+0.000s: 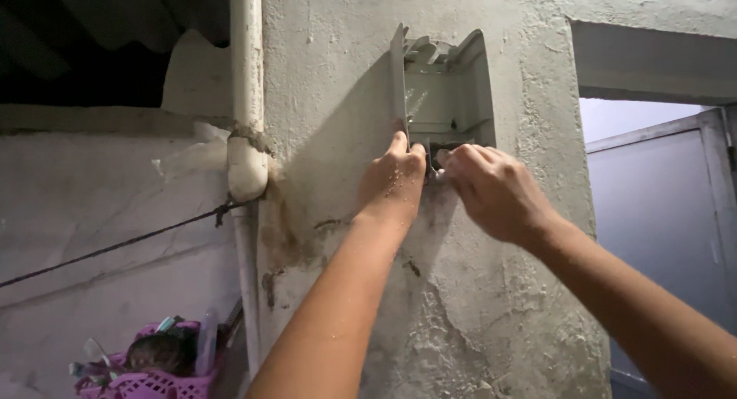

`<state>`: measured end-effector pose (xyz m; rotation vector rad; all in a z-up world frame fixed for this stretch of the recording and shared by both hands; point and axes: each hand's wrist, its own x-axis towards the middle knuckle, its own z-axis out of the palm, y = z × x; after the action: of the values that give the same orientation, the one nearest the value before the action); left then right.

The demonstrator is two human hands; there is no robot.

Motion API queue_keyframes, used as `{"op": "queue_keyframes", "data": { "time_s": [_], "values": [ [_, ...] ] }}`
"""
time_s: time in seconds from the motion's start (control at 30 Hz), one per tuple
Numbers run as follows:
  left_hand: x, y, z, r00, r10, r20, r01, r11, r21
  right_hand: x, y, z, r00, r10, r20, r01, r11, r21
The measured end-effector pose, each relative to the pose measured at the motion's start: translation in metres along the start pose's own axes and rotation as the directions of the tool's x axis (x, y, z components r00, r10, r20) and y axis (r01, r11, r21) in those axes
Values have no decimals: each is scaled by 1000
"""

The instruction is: The person scrubs a metal wall-mounted fixture with a pink cloth. They wipe the interior and exterior surfaces of the fixture, which is attached to a concrete wall next to a white pipe. The person repeatedly scrubs different parts of the fixture throughout the video.

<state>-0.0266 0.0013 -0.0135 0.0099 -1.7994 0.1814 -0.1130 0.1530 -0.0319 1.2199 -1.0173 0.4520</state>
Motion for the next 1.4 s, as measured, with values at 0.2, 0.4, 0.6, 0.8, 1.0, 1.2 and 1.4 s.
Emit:
{"op": "queue_keyframes", "data": {
  "time_s": [0.2,0.4,0.6,0.8,1.0,1.2,1.4],
  "values": [
    [1,-2,8,995,4,-101,-10,998,-61,12,-14,23,979,184,-93,-199,960,-197],
    [-3,-1,2,997,13,-76,-18,998,-68,-16,1,26,969,-59,-238,2,973,-230],
    [-5,1,-6,998,2,-64,-8,995,-98,-48,32,55,921,141,-362,-257,920,-295],
    [-6,1,-7,997,12,-70,-21,992,-124,-36,-15,60,591,608,-530,-451,794,409],
    [-6,6,-11,999,-50,-22,47,992,-119,0,-29,59,89,850,519,34,-523,852],
    [-2,5,-11,998,-54,15,55,996,-70,17,0,71,26,686,727,264,-706,657],
    [2,-1,-4,999,-32,-15,31,997,-67,18,20,70,-13,642,766,381,-705,598]
  ]
}}
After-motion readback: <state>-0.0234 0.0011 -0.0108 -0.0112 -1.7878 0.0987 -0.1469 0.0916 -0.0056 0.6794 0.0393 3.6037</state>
